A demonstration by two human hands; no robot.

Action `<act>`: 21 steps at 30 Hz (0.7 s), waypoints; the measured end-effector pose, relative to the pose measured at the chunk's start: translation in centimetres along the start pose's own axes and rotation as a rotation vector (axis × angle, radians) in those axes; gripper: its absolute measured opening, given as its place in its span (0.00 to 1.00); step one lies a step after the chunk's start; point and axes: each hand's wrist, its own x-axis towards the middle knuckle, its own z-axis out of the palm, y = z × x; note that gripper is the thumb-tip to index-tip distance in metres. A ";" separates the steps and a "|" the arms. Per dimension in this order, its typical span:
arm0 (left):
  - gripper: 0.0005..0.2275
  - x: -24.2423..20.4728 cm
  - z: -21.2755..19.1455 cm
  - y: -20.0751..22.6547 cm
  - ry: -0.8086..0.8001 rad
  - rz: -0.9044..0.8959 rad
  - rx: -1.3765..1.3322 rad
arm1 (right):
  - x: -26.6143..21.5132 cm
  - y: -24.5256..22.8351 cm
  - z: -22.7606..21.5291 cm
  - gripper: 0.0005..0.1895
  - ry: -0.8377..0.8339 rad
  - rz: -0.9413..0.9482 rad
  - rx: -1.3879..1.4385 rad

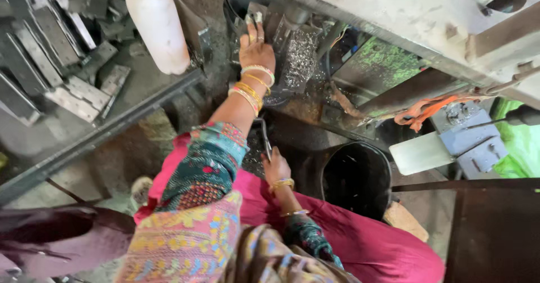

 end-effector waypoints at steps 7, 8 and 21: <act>0.13 -3.7 -1.1 -2.8 0.209 0.116 -0.123 | 0.4 -4.5 -6.8 0.25 -0.040 -0.079 -0.169; 0.13 -4.8 -2.2 -3.3 0.243 0.146 -0.180 | 1.3 -5.9 -8.5 0.24 -0.073 -0.064 -0.175; 0.11 -9.3 -11.0 -2.8 0.464 0.288 -0.346 | 2.6 -6.7 -8.4 0.29 -0.117 -0.178 -0.067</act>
